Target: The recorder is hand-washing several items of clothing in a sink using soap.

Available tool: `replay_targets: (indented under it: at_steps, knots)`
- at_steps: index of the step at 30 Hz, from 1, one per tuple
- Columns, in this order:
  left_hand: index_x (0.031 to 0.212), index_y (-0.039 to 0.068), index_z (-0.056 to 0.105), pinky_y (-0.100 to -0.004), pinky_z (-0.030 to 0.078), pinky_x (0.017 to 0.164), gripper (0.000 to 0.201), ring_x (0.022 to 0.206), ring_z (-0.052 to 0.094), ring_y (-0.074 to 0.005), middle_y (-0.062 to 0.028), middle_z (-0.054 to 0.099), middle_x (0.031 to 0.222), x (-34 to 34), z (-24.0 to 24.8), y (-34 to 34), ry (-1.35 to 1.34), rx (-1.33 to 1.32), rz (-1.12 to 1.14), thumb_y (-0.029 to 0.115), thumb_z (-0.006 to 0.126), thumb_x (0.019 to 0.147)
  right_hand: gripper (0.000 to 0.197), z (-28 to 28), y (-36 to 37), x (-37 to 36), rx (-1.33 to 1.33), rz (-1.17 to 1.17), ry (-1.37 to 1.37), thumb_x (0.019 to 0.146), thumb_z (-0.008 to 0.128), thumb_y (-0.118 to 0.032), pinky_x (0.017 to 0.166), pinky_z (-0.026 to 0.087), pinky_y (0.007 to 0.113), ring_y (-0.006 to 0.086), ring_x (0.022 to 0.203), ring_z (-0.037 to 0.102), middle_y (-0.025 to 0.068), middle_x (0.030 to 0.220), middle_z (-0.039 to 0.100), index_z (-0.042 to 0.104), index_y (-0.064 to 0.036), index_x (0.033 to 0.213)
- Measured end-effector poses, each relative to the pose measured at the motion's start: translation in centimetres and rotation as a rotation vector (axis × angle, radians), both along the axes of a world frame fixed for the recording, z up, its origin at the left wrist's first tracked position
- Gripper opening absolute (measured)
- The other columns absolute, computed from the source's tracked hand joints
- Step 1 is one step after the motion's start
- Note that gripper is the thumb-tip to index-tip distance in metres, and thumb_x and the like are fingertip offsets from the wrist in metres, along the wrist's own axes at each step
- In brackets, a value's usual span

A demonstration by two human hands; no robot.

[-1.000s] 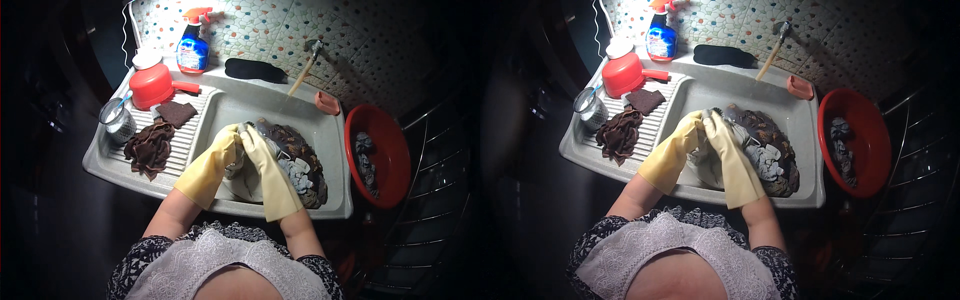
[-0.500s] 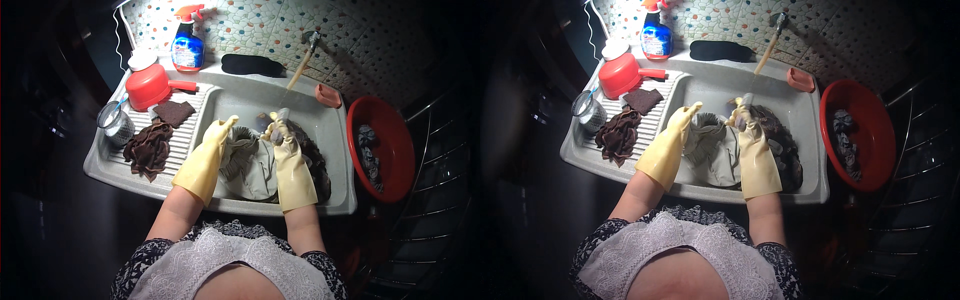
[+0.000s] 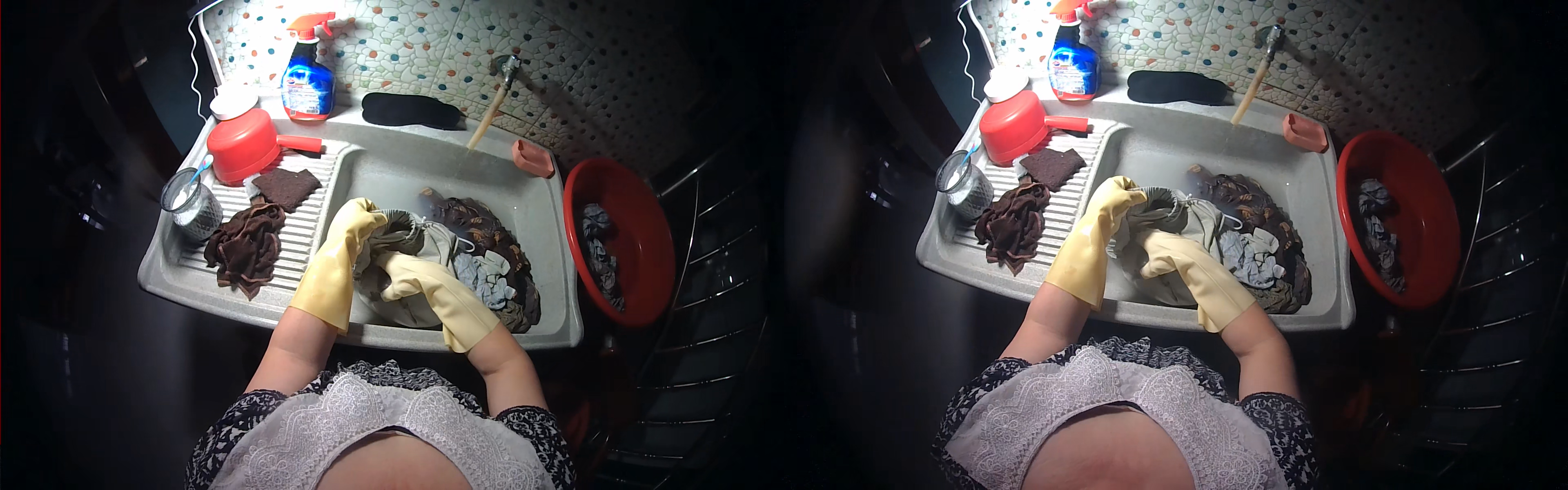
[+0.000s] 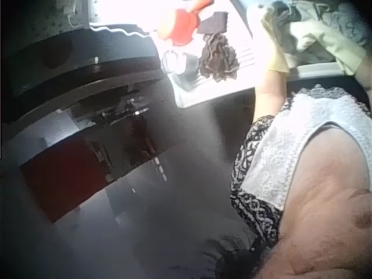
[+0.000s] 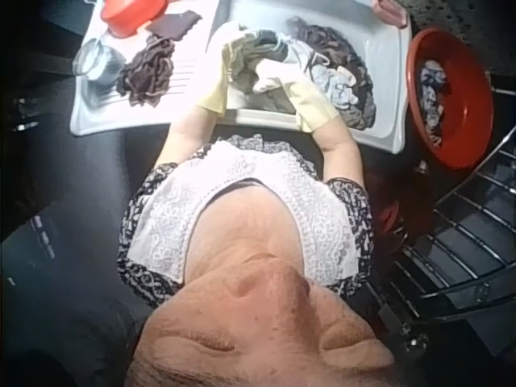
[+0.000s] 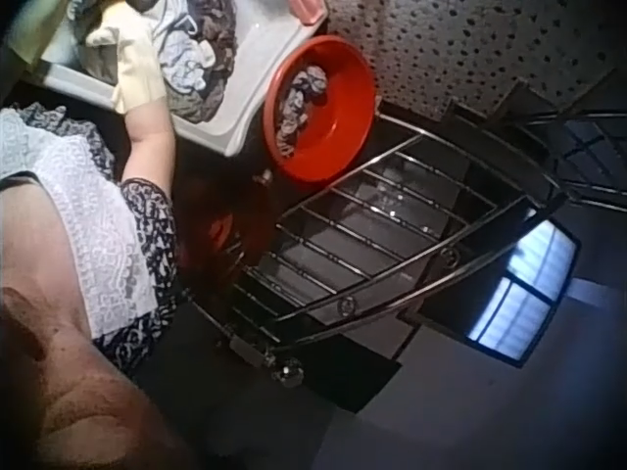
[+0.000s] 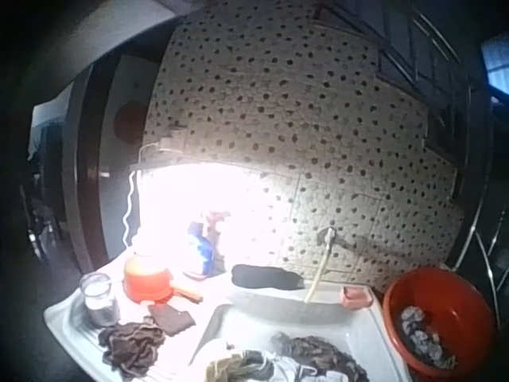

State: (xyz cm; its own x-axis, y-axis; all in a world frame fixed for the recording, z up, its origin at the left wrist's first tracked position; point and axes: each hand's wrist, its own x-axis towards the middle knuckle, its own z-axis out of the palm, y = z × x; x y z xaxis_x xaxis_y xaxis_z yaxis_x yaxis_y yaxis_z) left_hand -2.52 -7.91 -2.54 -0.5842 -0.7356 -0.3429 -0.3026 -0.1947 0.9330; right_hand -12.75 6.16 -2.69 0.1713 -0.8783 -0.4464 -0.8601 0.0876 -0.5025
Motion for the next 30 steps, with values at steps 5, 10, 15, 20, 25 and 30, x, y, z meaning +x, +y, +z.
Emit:
replay_targets:
  at_steps: [5, 10, 15, 20, 25, 30]
  knots:
    - [0.081, 0.001, 0.065, -0.0253, 0.046, 0.060, 0.010, 0.064, 0.057, -0.0103, -0.0033, 0.063, 0.071, -0.1, -1.3, -1.0, 0.142, 0.076, -0.060, 0.001, 0.073, 0.076, 0.056, 0.5, 0.2, 0.5, -0.018, 0.040, 0.096, 0.068, 0.069, -0.025, 0.076, 0.051, 0.044, 0.0393, 0.093, 0.064, 0.0271, 0.098, 0.065, 0.057, 0.0015, 0.116]
    - [0.082, 0.001, 0.065, -0.0259, 0.047, 0.061, 0.010, 0.065, 0.059, -0.0110, -0.0044, 0.065, 0.073, -0.2, -0.6, -0.7, 0.142, 0.034, -0.128, 0.002, 0.074, 0.078, 0.054, -0.8, 0.5, -0.9, -0.039, 0.161, 0.230, 0.069, 0.067, -0.030, 0.069, 0.051, 0.044, 0.0397, 0.083, 0.065, 0.0247, 0.086, 0.067, 0.059, 0.0010, 0.113]
    - [0.083, 0.000, 0.066, -0.0262, 0.046, 0.057, 0.009, 0.062, 0.058, -0.0110, -0.0041, 0.064, 0.071, -0.1, -0.1, 0.1, 0.161, 0.049, -0.171, 0.000, 0.073, 0.078, 0.069, -0.8, 0.3, -0.1, -0.001, 0.191, 0.105, 0.067, 0.070, -0.029, 0.079, 0.052, 0.042, 0.0374, 0.097, 0.064, 0.0235, 0.108, 0.065, 0.050, 0.0003, 0.126]
    - [0.076, 0.000, 0.066, -0.0260, 0.040, 0.049, 0.006, 0.054, 0.053, -0.0094, -0.0010, 0.059, 0.062, 0.9, -0.5, -0.6, -0.006, -0.066, -0.183, 0.005, 0.070, 0.076, 0.069, 1.7, 0.8, 0.5, -0.046, 0.231, 0.075, 0.066, 0.070, -0.030, 0.081, 0.051, 0.043, 0.0376, 0.099, 0.064, 0.0243, 0.105, 0.065, 0.050, 0.0023, 0.124]
    - [0.077, 0.002, 0.066, -0.0274, 0.037, 0.047, 0.013, 0.052, 0.049, -0.0094, 0.0007, 0.056, 0.060, 1.2, 1.3, 0.1, -0.118, -0.212, -0.073, 0.013, 0.072, 0.073, 0.057, 3.4, 2.7, -0.8, -0.240, 0.231, 0.083, 0.066, 0.069, -0.028, 0.081, 0.051, 0.045, 0.0396, 0.094, 0.063, 0.0236, 0.098, 0.065, 0.055, 0.0016, 0.112]
    - [0.089, 0.001, 0.067, -0.0295, 0.047, 0.060, 0.022, 0.065, 0.059, -0.0144, -0.0084, 0.066, 0.077, 1.4, -0.7, -2.3, -0.103, -0.200, 0.125, 0.015, 0.073, 0.073, 0.066, 7.3, 4.3, -4.8, -0.454, 0.182, 0.112, 0.064, 0.072, -0.029, 0.090, 0.049, 0.045, 0.0397, 0.102, 0.061, 0.0246, 0.107, 0.063, 0.052, 0.0034, 0.118]
